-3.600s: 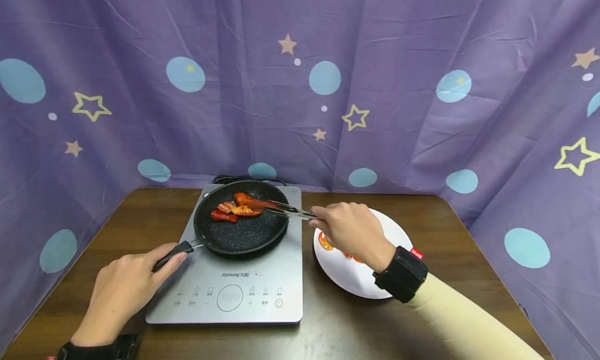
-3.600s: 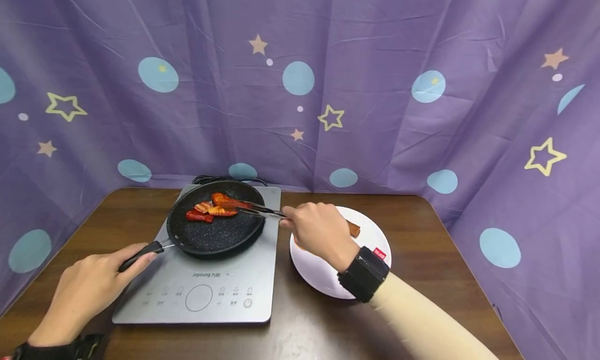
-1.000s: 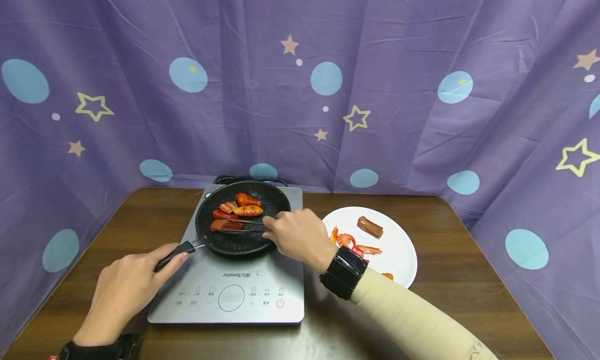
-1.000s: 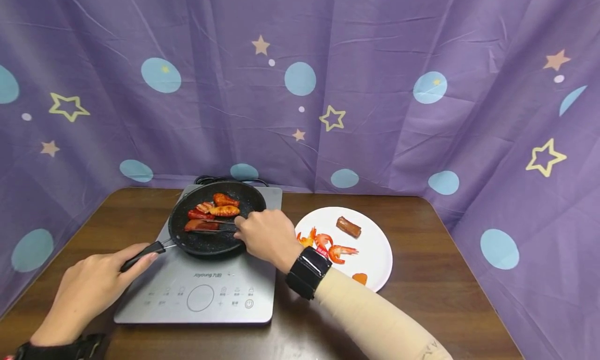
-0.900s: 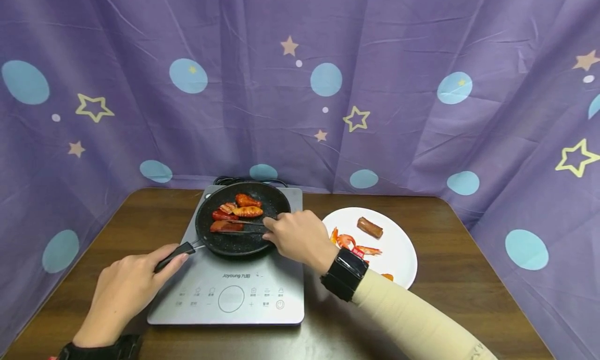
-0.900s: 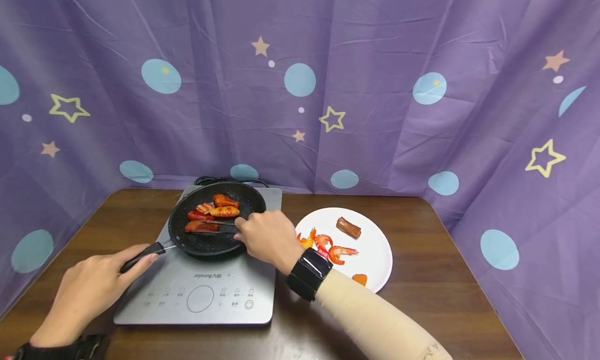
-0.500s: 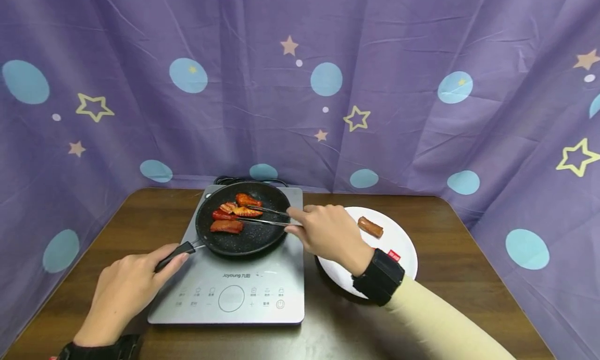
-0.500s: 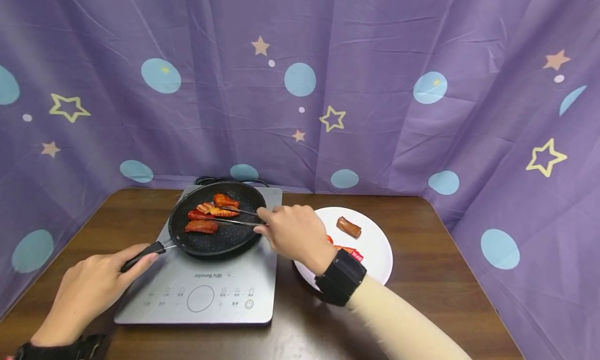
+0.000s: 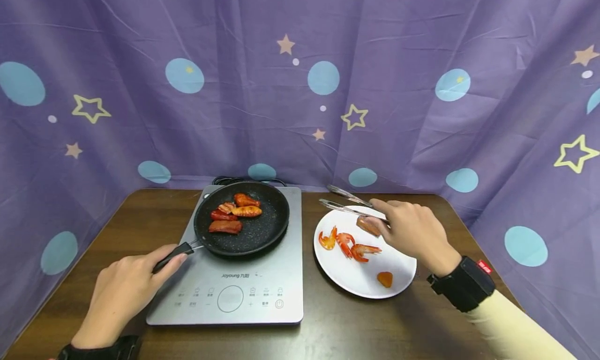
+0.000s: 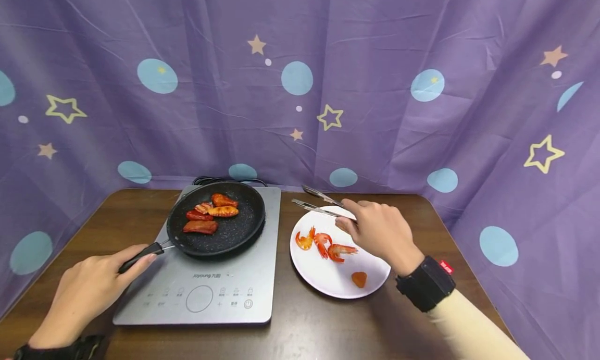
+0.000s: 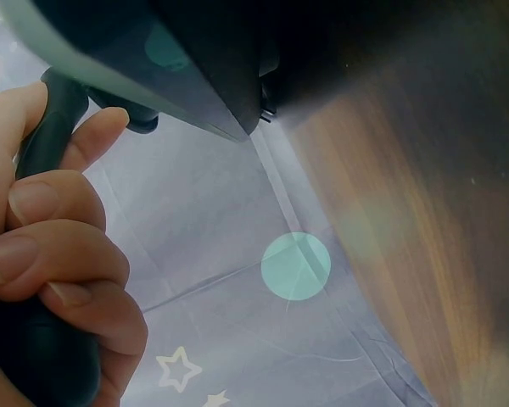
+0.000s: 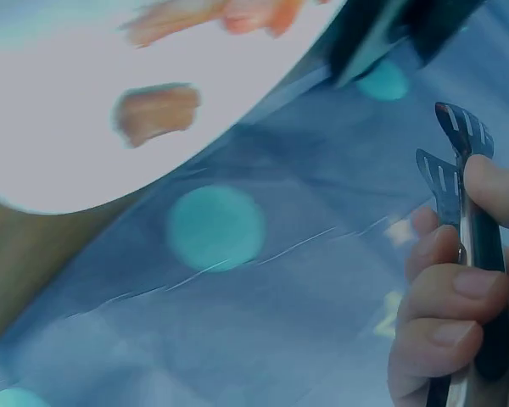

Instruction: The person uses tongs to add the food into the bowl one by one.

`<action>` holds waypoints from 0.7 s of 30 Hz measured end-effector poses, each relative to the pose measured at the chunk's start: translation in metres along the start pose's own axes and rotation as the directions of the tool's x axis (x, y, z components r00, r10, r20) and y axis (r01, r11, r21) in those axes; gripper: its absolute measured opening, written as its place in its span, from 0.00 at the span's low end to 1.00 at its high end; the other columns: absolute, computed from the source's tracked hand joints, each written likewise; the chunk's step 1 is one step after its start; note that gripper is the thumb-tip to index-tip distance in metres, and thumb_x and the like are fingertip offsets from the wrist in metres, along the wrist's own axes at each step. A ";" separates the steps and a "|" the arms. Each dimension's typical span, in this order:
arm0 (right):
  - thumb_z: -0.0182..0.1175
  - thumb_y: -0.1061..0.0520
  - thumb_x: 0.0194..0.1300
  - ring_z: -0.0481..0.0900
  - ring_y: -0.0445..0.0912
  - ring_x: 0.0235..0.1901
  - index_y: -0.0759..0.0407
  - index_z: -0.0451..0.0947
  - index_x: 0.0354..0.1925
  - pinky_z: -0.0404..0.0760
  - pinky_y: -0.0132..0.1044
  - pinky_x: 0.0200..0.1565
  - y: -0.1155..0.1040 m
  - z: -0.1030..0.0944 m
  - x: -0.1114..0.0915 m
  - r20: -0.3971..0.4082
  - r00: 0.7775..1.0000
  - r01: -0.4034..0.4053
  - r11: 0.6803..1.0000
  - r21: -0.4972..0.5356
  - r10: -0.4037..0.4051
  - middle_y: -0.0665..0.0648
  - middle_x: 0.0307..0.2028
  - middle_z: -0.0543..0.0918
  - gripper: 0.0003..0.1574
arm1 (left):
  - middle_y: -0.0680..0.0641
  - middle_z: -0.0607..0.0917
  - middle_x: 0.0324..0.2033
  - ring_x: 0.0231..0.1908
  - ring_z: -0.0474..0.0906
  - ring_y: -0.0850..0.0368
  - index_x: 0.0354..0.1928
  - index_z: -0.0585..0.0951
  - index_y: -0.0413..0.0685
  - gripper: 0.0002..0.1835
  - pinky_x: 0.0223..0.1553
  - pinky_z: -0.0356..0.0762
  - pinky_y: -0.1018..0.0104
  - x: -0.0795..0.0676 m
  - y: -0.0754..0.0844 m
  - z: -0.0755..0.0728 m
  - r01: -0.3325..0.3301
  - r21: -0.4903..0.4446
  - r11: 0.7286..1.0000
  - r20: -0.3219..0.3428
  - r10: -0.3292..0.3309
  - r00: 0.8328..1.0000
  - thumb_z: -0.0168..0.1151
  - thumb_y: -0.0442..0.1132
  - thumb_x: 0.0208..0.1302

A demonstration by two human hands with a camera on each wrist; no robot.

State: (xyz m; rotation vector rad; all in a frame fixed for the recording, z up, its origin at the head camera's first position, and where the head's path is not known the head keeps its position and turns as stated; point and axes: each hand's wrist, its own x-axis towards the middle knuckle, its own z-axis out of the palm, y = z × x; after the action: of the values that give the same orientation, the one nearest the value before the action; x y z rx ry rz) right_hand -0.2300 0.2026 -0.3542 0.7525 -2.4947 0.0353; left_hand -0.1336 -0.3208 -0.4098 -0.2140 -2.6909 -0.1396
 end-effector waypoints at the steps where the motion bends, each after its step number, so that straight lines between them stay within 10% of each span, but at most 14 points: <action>1: 0.57 0.35 0.64 0.77 0.45 0.24 0.44 0.77 0.52 0.71 0.44 0.19 0.006 0.001 -0.005 0.016 1.000 -0.020 1.000 -0.004 0.021 0.47 0.29 0.81 0.25 | 0.60 0.61 0.07 0.10 0.55 0.61 0.52 0.81 0.61 0.23 0.08 0.52 0.63 0.000 0.000 0.000 0.000 -0.001 1.000 -0.003 0.000 1.000 0.58 0.64 0.62; 21: 0.52 0.29 0.65 0.80 0.53 0.31 0.50 0.76 0.56 0.74 0.50 0.23 0.056 0.028 -0.056 0.242 0.938 -0.255 0.967 0.004 0.246 0.56 0.38 0.84 0.34 | 0.59 0.63 0.07 0.09 0.56 0.61 0.53 0.81 0.59 0.25 0.08 0.52 0.63 0.000 0.002 -0.002 0.017 0.004 1.000 0.033 -0.017 0.999 0.56 0.65 0.63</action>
State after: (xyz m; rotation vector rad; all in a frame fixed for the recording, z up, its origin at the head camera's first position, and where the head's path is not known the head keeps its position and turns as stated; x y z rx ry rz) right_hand -0.2336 0.2735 -0.3985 0.4696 -2.8157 0.0842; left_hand -0.1323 -0.3196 -0.4077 -0.1939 -2.7259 -0.1370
